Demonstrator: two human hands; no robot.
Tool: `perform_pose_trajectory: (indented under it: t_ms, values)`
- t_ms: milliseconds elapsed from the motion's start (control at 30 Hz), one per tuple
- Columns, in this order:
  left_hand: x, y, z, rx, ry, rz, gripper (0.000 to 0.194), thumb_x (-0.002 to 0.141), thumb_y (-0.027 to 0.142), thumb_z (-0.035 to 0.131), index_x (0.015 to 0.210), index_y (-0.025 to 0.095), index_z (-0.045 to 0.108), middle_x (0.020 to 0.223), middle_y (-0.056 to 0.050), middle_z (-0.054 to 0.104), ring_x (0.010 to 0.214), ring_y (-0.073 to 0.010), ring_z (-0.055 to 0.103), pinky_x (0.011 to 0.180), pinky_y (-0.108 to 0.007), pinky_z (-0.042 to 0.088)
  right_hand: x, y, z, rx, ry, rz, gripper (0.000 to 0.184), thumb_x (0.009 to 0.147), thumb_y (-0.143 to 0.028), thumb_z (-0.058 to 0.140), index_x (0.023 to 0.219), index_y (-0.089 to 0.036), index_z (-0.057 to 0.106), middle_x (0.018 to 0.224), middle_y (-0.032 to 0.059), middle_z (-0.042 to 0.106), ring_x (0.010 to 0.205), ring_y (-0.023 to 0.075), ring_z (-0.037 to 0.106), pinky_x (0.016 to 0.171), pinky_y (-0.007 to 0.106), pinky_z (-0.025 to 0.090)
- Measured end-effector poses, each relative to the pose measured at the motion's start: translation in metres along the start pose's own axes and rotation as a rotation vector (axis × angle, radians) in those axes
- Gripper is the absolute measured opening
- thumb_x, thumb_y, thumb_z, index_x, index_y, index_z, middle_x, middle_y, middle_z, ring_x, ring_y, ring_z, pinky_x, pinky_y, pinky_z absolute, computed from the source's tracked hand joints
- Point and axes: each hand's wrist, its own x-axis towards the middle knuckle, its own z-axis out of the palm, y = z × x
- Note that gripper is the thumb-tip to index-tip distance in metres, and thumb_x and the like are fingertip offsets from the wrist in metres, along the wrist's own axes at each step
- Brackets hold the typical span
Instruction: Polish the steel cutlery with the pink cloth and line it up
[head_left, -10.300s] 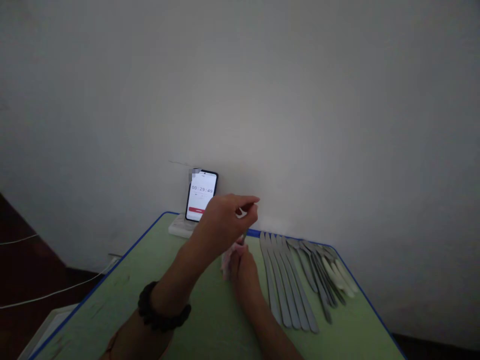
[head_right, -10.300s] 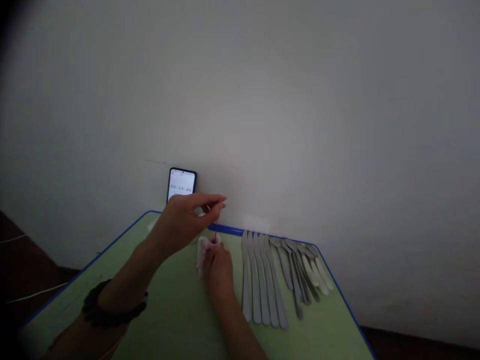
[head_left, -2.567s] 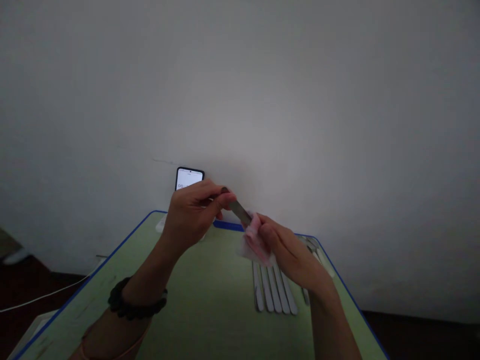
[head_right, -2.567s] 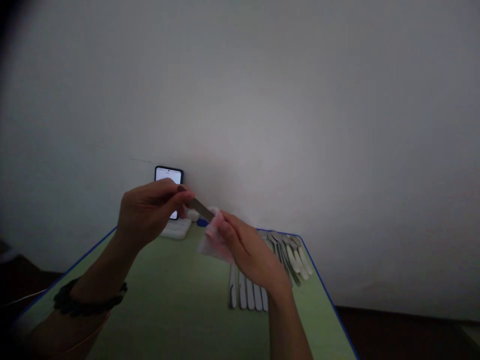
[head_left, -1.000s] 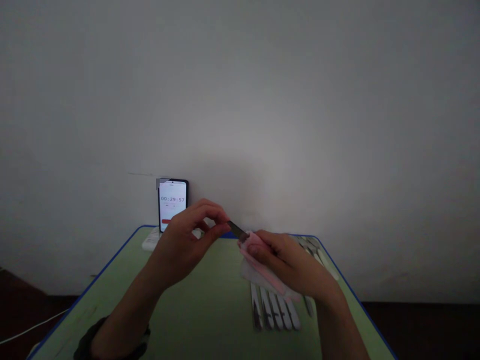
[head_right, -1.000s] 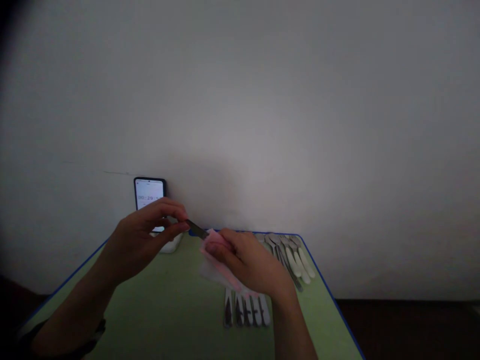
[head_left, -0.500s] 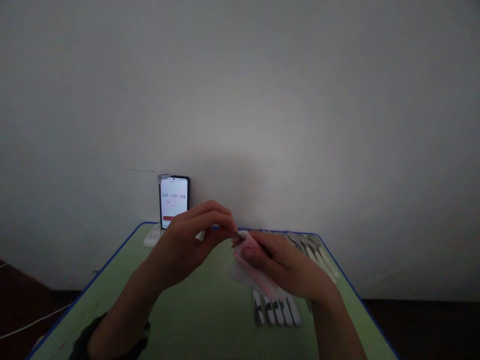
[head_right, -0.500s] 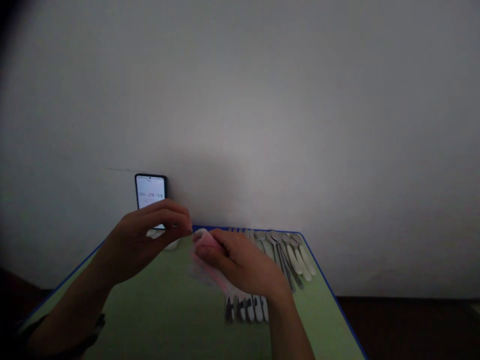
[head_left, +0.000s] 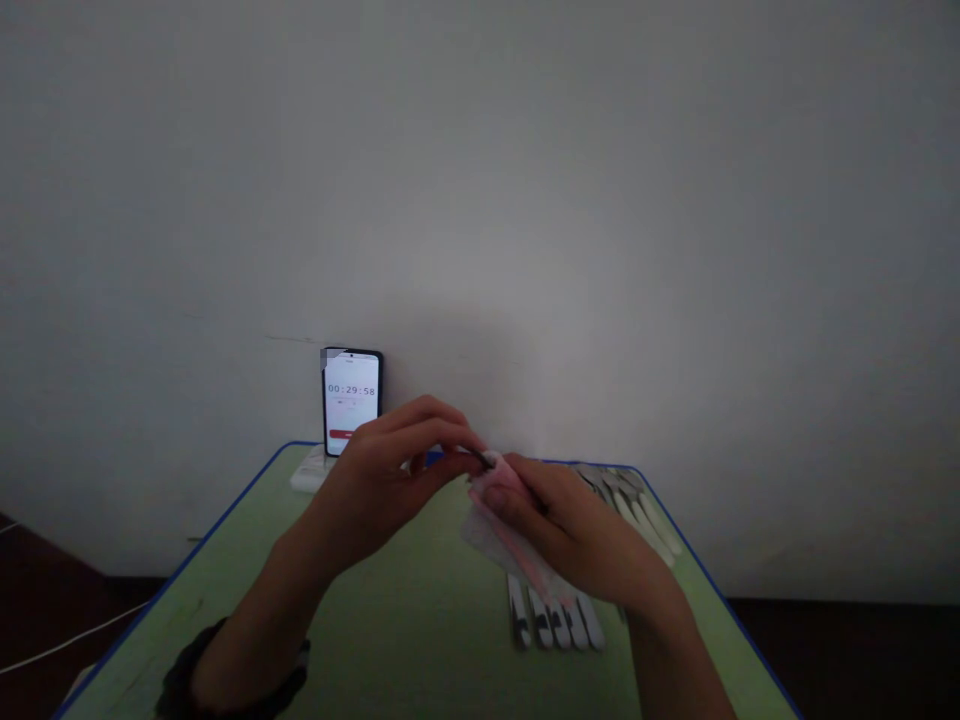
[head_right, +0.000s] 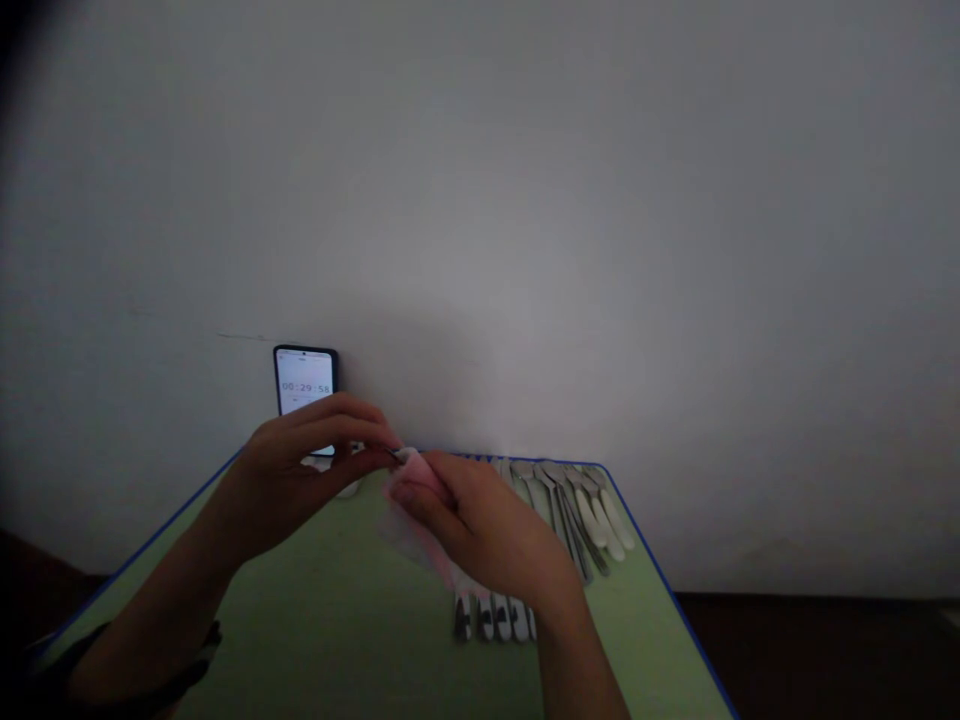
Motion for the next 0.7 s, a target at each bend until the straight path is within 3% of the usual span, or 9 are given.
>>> perform_pose_trajectory:
  t_ms: [167, 333, 700]
  values:
    - [-0.0017, -0.0007, 0.0019, 0.002, 0.03, -0.006, 0.013, 0.085, 0.016, 0.061, 0.094, 0.021, 0.07, 0.089, -0.003, 0.065, 0.065, -0.0087, 0.057, 0.057, -0.018, 0.047, 0.0008, 0.0017, 0.0003, -0.008, 0.007, -0.002, 0.032, 0.095, -0.043, 0.039, 0.076, -0.019, 0.049, 0.07, -0.0017, 0.055, 0.063, 0.0111, 0.046, 0.059, 0.024, 0.032]
    - [-0.0034, -0.0022, 0.0021, 0.013, 0.019, 0.019, 0.013, 0.088, 0.022, 0.058, 0.087, 0.022, 0.071, 0.086, -0.004, 0.065, 0.076, -0.0127, 0.062, 0.061, -0.019, 0.05, 0.0004, 0.0011, -0.0004, -0.02, -0.012, -0.003, 0.031, 0.094, -0.042, 0.039, 0.077, -0.019, 0.05, 0.068, -0.0018, 0.054, 0.063, 0.0115, 0.046, 0.058, 0.024, 0.032]
    - [-0.0021, 0.0039, 0.0001, 0.057, -0.023, 0.052, 0.01, 0.088, 0.012, 0.056, 0.084, 0.019, 0.062, 0.086, 0.0, 0.059, 0.076, -0.0107, 0.058, 0.067, -0.018, 0.047, 0.002, 0.0072, -0.0009, -0.007, -0.102, 0.013, 0.029, 0.093, -0.044, 0.04, 0.085, -0.018, 0.052, 0.075, -0.0009, 0.055, 0.067, 0.0124, 0.048, 0.059, 0.025, 0.032]
